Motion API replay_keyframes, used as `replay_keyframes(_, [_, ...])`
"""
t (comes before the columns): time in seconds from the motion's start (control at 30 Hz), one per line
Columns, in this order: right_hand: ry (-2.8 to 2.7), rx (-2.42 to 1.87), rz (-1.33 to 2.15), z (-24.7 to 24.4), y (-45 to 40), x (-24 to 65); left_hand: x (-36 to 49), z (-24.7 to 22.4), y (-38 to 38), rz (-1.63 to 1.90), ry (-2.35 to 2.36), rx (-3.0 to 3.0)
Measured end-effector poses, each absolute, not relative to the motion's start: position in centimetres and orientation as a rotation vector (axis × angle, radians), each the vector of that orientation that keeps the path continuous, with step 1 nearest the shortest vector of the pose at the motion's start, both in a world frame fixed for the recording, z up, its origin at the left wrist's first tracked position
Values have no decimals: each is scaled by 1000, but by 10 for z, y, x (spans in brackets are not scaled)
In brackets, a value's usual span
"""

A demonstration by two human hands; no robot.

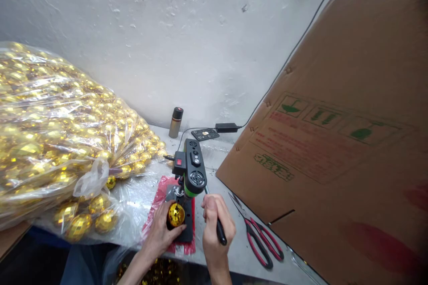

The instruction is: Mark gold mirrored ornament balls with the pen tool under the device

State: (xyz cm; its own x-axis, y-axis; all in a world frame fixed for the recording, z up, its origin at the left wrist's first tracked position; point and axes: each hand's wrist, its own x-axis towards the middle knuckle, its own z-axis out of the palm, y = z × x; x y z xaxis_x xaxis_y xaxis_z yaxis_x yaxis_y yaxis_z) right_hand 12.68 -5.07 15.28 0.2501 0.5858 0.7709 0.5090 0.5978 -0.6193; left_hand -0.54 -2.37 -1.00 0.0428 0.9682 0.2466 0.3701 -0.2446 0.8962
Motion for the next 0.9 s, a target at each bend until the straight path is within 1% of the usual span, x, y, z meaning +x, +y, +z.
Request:
replay_keyframes(0.17, [-1350, -1042, 90, 143, -53, 125, -25, -9, -61, 1193, 1407, 1634])
replay_keyframes(0.43, [-1313, -1033, 89, 139, -53, 120, -40, -6, -115, 1139, 1424, 1658])
replay_keyframes(0.9, [-1301, -1071, 75, 137, -55, 120, -46, -14, -132, 1051, 1454, 1506])
